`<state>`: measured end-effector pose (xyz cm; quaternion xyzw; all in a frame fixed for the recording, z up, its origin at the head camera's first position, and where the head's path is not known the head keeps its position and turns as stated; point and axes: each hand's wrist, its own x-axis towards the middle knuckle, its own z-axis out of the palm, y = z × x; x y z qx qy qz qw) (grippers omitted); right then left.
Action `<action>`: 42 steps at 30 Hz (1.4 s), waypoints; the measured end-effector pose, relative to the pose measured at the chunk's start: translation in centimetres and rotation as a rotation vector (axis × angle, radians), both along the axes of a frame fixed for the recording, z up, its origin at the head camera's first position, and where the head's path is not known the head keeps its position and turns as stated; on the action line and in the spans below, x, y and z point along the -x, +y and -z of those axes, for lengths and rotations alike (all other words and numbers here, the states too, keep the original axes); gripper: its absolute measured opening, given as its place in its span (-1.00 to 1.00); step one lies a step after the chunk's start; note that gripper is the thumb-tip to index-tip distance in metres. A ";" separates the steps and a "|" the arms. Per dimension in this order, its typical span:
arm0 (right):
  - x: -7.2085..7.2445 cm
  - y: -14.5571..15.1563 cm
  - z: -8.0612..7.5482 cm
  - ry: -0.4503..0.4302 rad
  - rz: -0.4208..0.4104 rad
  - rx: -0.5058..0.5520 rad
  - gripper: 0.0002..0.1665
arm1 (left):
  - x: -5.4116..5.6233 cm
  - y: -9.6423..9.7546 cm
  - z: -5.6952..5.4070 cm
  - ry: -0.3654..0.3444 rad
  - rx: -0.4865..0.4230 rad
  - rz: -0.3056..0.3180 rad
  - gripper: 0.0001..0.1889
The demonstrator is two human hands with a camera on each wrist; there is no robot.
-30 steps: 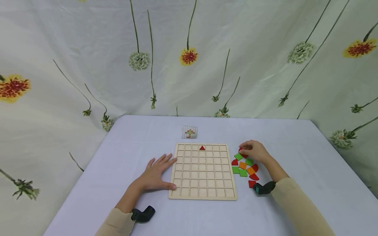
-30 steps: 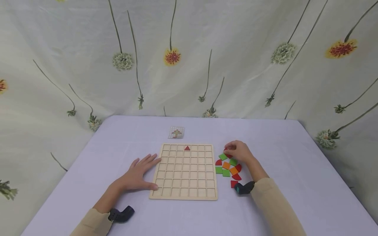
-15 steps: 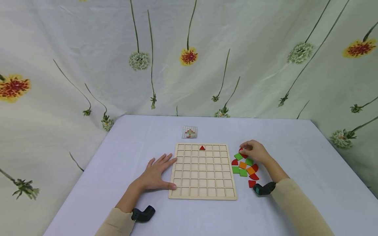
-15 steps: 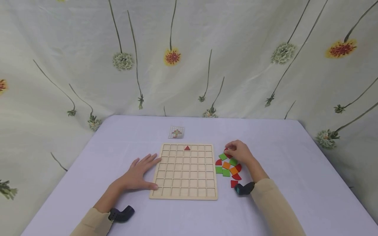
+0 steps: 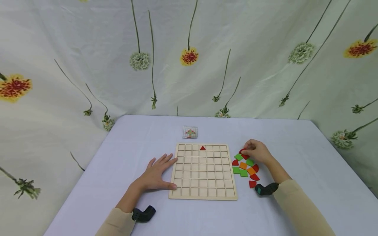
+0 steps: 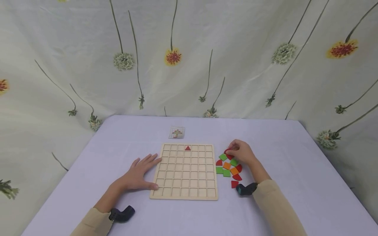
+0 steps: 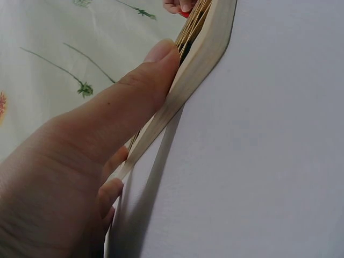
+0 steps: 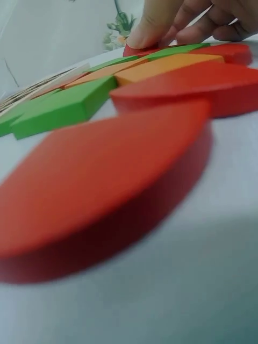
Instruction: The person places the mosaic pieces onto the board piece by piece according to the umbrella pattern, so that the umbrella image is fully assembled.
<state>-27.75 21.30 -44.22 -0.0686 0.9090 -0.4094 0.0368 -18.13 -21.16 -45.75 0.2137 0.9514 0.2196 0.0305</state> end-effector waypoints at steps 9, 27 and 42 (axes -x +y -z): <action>-0.3 0.4 -0.5 -0.048 0.044 0.139 -0.58 | 0.1 0.0 0.1 0.006 0.010 0.000 0.13; -1.2 -2.4 -1.0 -0.067 0.076 0.287 -0.72 | 0.1 0.0 -0.1 -0.006 0.014 -0.002 0.12; -1.6 -6.1 -0.7 -0.025 -0.053 0.389 -0.83 | 0.1 0.0 -0.2 -0.013 0.005 0.004 0.12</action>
